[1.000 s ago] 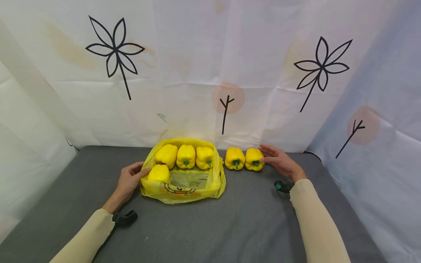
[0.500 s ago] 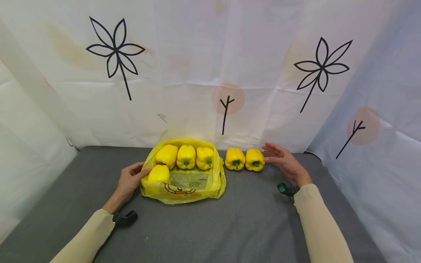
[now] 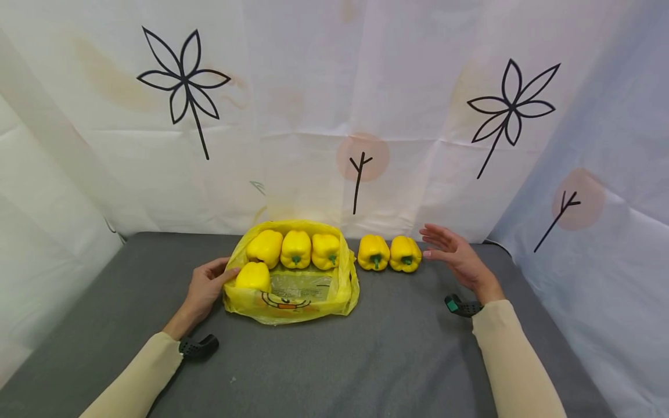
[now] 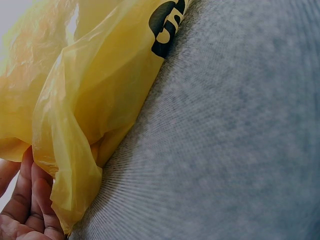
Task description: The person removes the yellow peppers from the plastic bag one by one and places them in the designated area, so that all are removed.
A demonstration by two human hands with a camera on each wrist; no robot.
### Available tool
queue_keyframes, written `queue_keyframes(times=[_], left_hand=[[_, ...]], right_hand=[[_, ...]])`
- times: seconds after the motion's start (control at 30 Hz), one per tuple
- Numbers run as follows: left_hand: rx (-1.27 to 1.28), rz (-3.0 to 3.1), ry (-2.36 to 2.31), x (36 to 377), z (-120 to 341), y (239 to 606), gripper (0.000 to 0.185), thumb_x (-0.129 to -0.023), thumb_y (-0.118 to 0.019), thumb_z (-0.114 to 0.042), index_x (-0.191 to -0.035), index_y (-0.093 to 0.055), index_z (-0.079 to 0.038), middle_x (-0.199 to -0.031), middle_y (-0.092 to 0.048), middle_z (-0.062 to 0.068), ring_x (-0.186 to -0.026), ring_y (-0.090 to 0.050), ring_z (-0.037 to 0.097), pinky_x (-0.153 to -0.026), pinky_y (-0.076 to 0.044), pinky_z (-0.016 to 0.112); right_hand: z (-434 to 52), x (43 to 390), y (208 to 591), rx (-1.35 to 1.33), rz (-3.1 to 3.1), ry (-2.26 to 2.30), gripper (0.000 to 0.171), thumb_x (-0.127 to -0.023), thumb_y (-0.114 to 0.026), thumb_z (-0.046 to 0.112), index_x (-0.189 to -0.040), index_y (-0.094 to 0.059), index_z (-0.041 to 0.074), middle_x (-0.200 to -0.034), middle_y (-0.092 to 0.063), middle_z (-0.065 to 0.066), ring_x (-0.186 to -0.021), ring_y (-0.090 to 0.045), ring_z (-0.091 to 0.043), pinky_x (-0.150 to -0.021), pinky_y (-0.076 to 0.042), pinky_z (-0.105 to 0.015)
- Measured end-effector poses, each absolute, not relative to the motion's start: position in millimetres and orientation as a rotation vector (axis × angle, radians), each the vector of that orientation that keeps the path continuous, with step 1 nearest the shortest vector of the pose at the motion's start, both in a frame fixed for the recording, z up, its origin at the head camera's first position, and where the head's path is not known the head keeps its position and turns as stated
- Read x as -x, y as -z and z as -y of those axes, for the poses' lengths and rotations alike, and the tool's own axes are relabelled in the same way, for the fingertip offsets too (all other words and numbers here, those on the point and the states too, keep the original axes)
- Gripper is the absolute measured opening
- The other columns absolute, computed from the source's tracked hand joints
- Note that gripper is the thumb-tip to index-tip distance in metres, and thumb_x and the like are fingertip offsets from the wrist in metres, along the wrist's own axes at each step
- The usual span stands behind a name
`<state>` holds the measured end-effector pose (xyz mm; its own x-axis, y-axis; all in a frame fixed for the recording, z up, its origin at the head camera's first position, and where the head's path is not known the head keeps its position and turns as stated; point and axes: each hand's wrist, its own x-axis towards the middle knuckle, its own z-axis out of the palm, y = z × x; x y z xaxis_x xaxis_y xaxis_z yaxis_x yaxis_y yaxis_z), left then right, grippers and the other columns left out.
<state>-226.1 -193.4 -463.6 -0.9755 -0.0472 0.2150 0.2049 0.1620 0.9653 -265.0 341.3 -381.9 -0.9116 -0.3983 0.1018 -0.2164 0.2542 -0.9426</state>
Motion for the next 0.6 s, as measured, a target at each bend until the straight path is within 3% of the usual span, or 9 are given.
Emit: queue_keyframes(times=[0.13, 0.4, 0.6], left_hand=[[0.17, 2.236, 1.919, 223.3, 191.9, 458.4, 0.035, -0.089, -0.066, -0.015, -0.118, -0.061, 0.004, -0.105, -0.061, 0.018, -0.082, -0.058, 0.01, -0.068, -0.05, 0.02], [0.183, 2.257, 1.887, 211.3, 185.0, 439.7, 0.035, -0.09, -0.064, -0.011, -0.119, -0.059, 0.008, -0.107, -0.06, 0.024, -0.081, -0.057, 0.007, -0.069, -0.049, 0.02], [0.179, 2.252, 1.896, 211.3, 184.8, 439.9, 0.034, -0.09, -0.064, -0.011, -0.118, -0.06, 0.007, -0.108, -0.06, 0.025, -0.081, -0.058, 0.008, -0.069, -0.05, 0.02]], right_hand=[[-338.3, 260.7, 377.8, 0.626, -2.342, 1.763, 0.062, -0.094, -0.056, 0.008, -0.149, -0.026, 0.013, -0.149, -0.026, -0.02, -0.132, -0.031, -0.027, -0.092, -0.037, -0.016], [-328.8, 257.1, 374.6, 0.578, -2.382, 1.78, 0.06, -0.094, -0.057, 0.008, -0.147, -0.029, 0.013, -0.147, -0.03, -0.017, -0.13, -0.035, -0.02, -0.091, -0.038, -0.016], [-321.4, 254.6, 370.9, 0.552, -2.41, 1.775, 0.058, -0.094, -0.057, 0.013, -0.146, -0.031, 0.013, -0.146, -0.032, -0.017, -0.129, -0.037, -0.022, -0.09, -0.039, -0.016]])
